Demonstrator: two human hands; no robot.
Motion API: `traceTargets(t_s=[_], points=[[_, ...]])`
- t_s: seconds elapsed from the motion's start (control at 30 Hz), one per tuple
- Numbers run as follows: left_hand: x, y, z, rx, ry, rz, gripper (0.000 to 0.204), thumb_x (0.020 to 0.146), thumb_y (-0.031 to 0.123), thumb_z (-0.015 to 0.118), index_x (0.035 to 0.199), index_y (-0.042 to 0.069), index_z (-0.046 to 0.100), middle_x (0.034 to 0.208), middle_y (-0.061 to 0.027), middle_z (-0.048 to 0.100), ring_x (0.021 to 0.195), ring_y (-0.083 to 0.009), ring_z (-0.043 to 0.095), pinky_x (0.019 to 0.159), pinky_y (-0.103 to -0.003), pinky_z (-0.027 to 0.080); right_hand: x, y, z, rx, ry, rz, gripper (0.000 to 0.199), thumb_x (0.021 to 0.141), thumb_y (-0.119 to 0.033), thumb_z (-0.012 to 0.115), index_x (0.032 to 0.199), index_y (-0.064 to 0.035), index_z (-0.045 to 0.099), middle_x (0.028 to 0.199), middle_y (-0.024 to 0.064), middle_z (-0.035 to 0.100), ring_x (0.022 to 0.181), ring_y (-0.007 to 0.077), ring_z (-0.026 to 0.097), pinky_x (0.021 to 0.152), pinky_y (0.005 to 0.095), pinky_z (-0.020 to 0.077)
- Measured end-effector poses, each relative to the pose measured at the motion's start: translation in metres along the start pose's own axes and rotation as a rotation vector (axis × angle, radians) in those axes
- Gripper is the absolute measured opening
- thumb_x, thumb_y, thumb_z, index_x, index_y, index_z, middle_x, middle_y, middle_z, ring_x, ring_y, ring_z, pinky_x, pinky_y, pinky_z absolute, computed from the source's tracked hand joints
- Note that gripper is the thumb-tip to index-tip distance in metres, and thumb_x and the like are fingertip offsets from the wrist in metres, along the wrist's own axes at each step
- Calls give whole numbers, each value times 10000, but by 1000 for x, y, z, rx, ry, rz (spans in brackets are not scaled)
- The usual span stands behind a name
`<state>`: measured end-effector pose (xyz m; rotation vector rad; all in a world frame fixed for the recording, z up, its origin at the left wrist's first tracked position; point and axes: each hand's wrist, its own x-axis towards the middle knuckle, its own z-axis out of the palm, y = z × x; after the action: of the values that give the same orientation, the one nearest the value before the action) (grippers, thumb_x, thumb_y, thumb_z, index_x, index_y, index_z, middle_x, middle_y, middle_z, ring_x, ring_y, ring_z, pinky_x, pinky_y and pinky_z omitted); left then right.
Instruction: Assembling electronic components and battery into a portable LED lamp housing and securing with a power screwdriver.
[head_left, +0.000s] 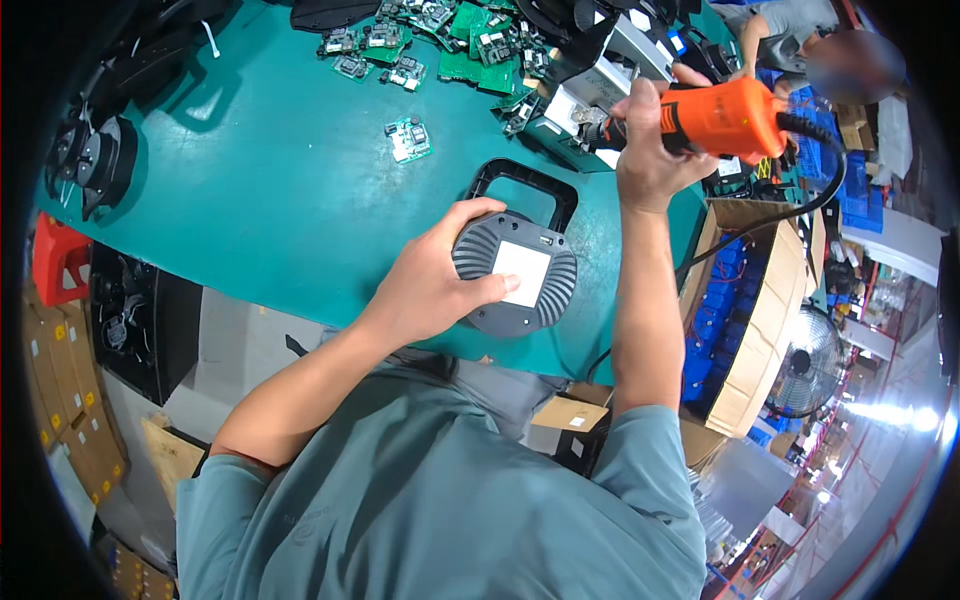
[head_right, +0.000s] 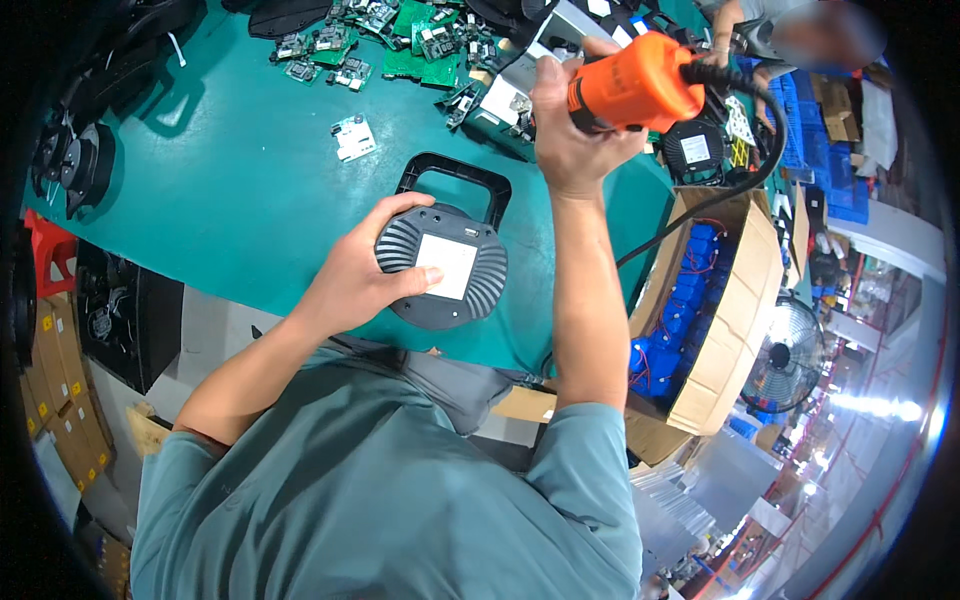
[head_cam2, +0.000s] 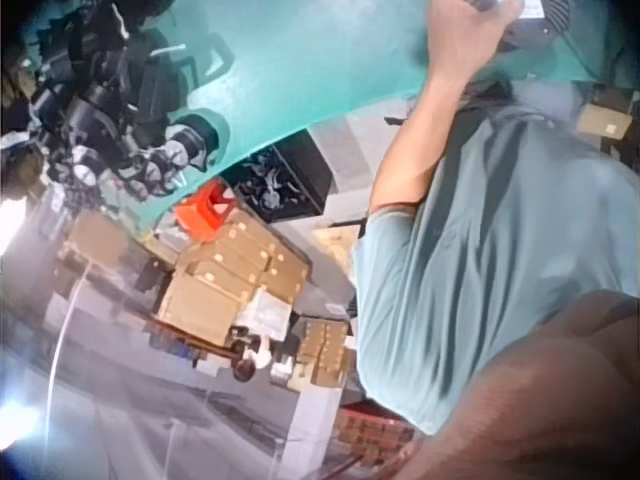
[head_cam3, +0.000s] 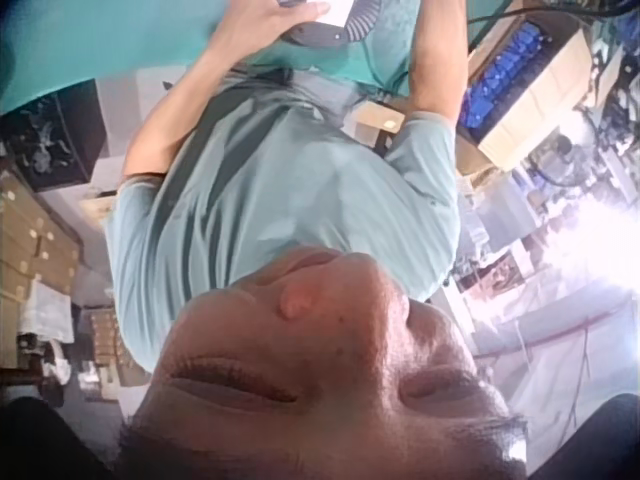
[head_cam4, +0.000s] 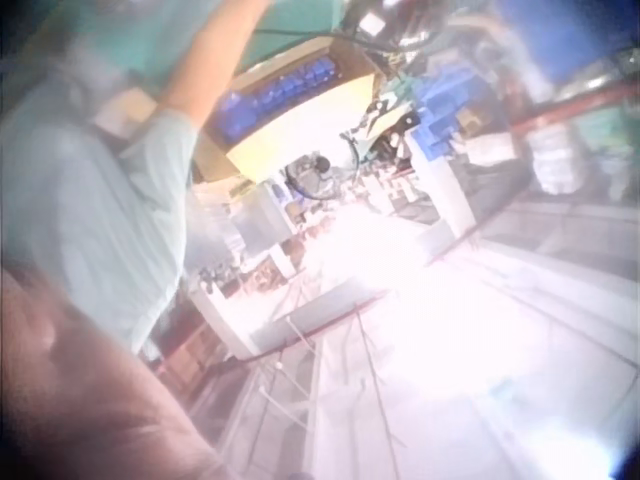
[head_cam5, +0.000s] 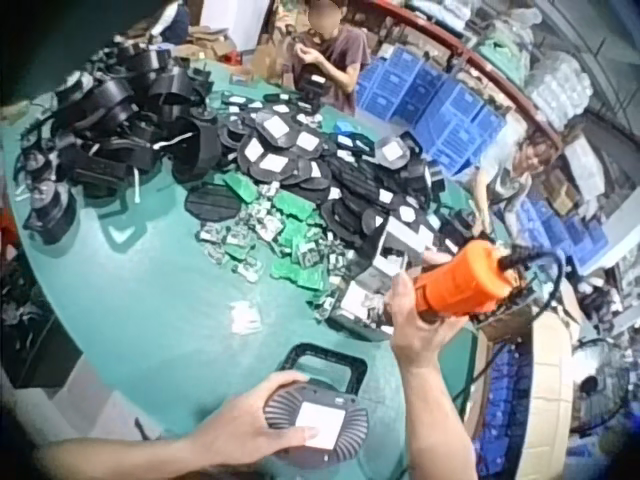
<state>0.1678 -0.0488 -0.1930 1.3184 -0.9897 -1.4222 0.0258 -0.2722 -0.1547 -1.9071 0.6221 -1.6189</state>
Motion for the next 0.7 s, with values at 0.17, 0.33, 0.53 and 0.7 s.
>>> traceTargets(t_s=[0.17,0.33,0.53,0.7], points=[[-1,-6,-11,-29,-66,19,702,911,282,807,1532,125,518,1332,-109,691,1209,-205,666,1068,-364,506,-2,-4,7,-3,321,104,376,959,-20,755,1264,44,546,782,81,671,535,118,605,506,253,507],[0,-7,-11,-7,-98,-9,718,927,287,794,1560,140,490,1307,-100,698,1190,-206,674,1065,-368,507,35,21,0,28,289,151,360,939,-65,776,1167,33,516,768,92,629,489,162,623,447,289,517],[5,-14,-10,-85,-92,49,685,958,214,802,1558,103,492,1273,-98,707,1164,-151,663,1031,-340,522,49,-9,-19,229,415,496,224,925,-58,777,1058,0,607,725,69,606,519,194,627,491,376,563],[6,-23,-9,-145,-78,22,689,963,182,807,1561,55,487,1235,-77,714,1122,-122,654,995,-313,534,-13,-153,-33,398,78,341,297,1066,-235,642,1260,-14,605,791,1,460,659,122,457,606,315,413]])
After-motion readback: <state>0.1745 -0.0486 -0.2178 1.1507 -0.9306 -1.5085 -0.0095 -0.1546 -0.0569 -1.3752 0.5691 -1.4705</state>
